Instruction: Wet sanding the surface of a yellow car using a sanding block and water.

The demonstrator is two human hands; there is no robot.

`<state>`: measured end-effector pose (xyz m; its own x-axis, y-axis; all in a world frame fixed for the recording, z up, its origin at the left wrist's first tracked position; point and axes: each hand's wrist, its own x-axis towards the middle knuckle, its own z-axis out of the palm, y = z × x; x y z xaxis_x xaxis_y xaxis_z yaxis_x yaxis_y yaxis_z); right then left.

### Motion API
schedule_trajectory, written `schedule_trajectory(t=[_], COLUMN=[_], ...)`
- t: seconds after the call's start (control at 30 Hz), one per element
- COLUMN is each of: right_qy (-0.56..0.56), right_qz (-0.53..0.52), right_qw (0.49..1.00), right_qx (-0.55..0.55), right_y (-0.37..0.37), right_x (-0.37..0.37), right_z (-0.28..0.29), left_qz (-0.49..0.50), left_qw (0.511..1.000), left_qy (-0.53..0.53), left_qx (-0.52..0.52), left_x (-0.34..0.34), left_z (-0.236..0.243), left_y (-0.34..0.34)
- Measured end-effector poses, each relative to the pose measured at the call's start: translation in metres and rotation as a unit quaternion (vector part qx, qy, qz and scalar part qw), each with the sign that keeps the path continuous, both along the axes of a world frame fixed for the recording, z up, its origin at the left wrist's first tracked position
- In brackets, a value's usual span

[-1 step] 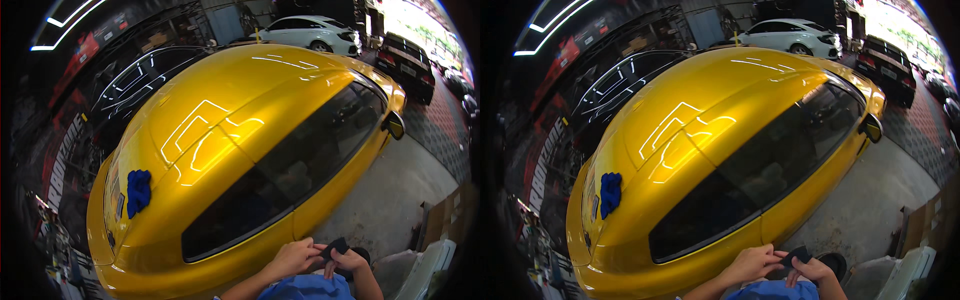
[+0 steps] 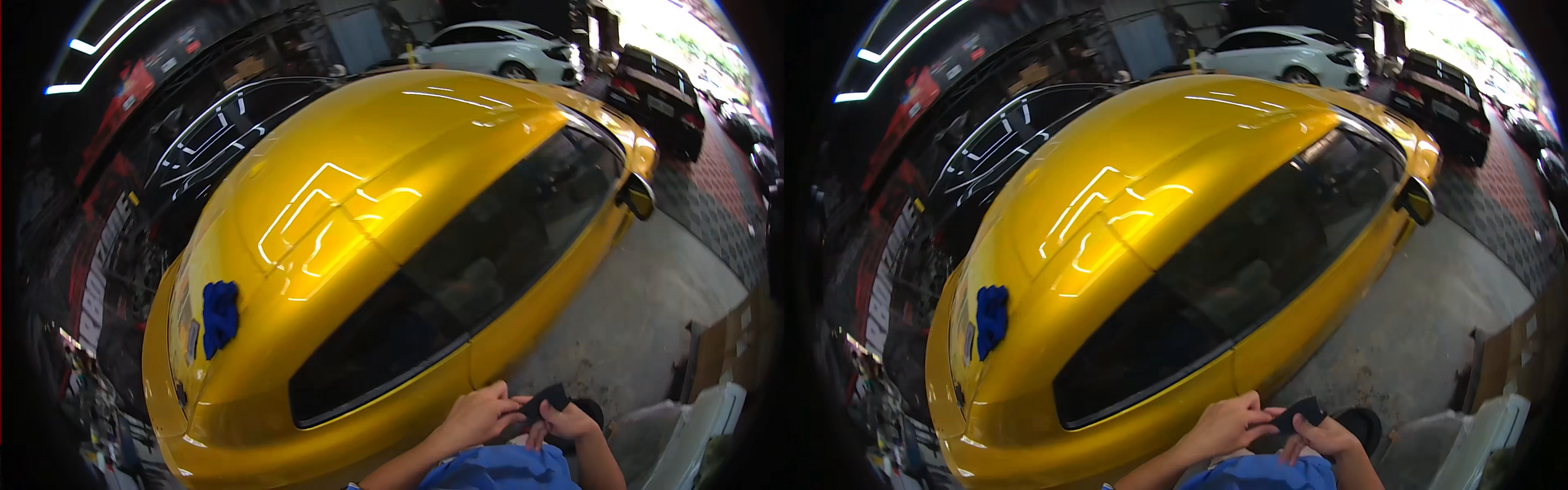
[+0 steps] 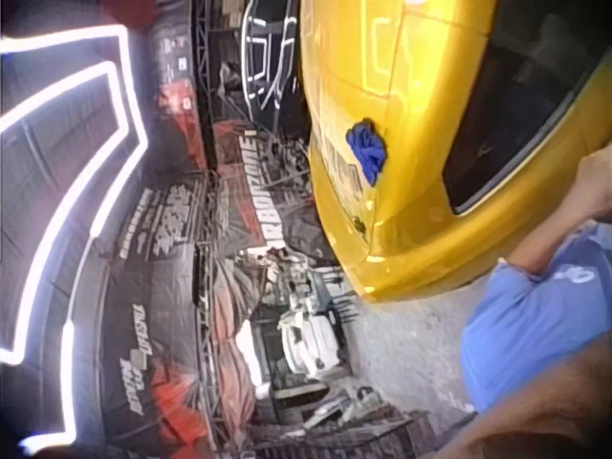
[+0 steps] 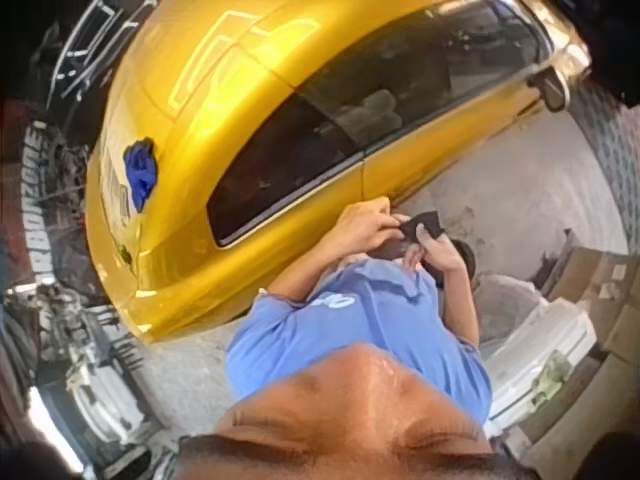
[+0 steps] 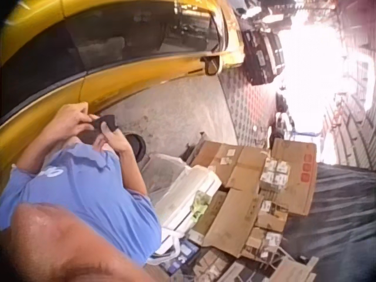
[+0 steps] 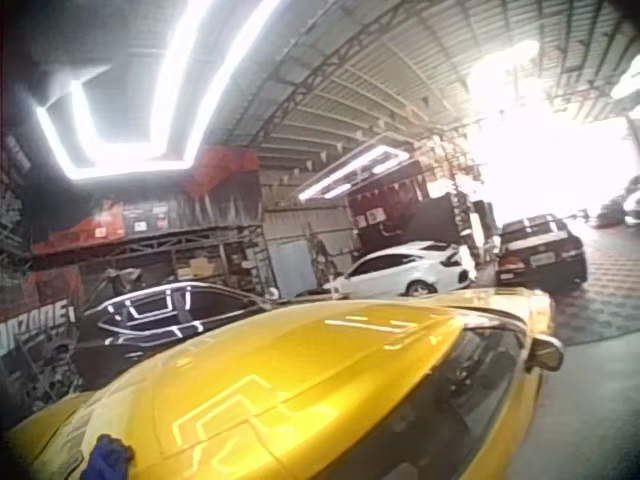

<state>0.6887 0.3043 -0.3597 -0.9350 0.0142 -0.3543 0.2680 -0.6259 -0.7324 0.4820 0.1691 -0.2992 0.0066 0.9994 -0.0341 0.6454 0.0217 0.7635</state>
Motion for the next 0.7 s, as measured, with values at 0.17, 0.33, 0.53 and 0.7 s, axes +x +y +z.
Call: schedule_trajectory(t=[0.17, 0.33, 0.53, 0.7], right_qy=[0.042, -0.003, -0.096, -0.453], right_qz=[-0.318, -0.512, -0.655, -0.622], right_qw=[0.941, 0.819, 0.664, 0.58], right_qx=[-0.108, -0.26, -0.348, -0.267], right_y=[0.055, 0.106, 0.103, 0.045], right_x=[0.051, 0.128, 0.2, 0.259], right_z=[-0.04, -0.125, -0.318, -0.543], left_qz=[0.117, 0.03, -0.117, -0.075], left_qw=[0.989, 0.97, 0.898, 0.864], left_qy=[0.09, 0.144, 0.179, 0.098], left_qx=[-0.027, -0.195, -0.385, -0.488], left_x=[0.06, 0.117, 0.152, 0.177], left_z=[-0.03, -0.104, -0.18, -0.225], left_y=[0.06, 0.074, 0.044, 0.051])
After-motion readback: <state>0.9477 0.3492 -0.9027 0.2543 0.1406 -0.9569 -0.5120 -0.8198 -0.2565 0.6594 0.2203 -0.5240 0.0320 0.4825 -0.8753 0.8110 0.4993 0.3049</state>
